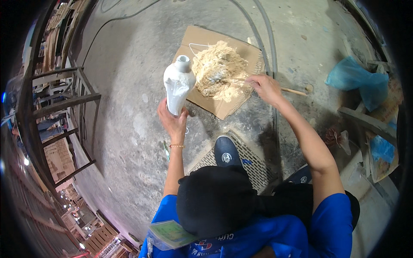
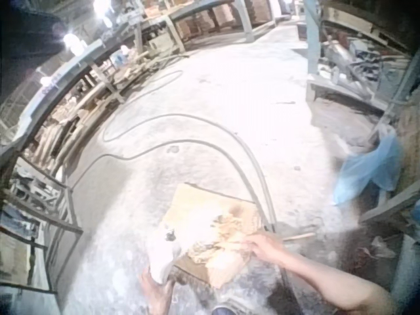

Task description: The person walks through a workshop, picks up a cardboard sheet, then pours a white powder from a plastic bag onto the cardboard. They add liquid from a plastic bottle and mix the contents with a wooden stick, continuing to stir the mixture.

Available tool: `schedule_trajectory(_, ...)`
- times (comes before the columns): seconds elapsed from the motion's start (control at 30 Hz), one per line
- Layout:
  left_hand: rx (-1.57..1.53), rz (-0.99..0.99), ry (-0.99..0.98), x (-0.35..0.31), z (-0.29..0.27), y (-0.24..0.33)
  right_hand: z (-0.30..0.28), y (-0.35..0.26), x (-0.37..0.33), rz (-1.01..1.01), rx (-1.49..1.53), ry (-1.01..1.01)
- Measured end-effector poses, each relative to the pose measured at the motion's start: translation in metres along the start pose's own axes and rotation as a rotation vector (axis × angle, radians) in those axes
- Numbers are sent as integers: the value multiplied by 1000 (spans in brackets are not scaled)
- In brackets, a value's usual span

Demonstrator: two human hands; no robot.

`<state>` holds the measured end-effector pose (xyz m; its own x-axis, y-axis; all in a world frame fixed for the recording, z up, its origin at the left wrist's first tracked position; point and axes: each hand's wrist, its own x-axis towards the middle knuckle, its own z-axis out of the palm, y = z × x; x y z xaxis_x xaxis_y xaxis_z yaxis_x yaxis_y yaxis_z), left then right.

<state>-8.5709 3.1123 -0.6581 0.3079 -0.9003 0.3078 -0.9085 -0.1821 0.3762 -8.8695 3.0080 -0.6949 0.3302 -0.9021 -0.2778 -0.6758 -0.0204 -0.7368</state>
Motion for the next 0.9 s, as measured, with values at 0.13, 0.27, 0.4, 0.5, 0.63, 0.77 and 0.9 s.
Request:
schedule_trajectory(0.13,-171,-123,-64,7,-3,0,1,1,1,-30,8,19)
schedule_trajectory(0.27,-881,-348,-271,12,-4,7,1,2,1,-42,-7,18)
schedule_trajectory(0.4,-1089,-572,-558,13,-10,4,-2,-1,0,-14,-20,-10)
schedule_trajectory(0.5,-1215,-661,-493,8,-5,4,-3,0,-2,1,-17,-24)
schedule_trajectory(0.63,-1293,-684,-205,18,-14,-23,-1,-3,-2,-44,8,15)
schedule_trajectory(0.77,-1180,-561,115,37,-27,-49,0,2,-4,-24,26,12)
schedule_trajectory(0.9,-889,-452,382,48,-23,-64,3,6,-2,-7,30,-1)
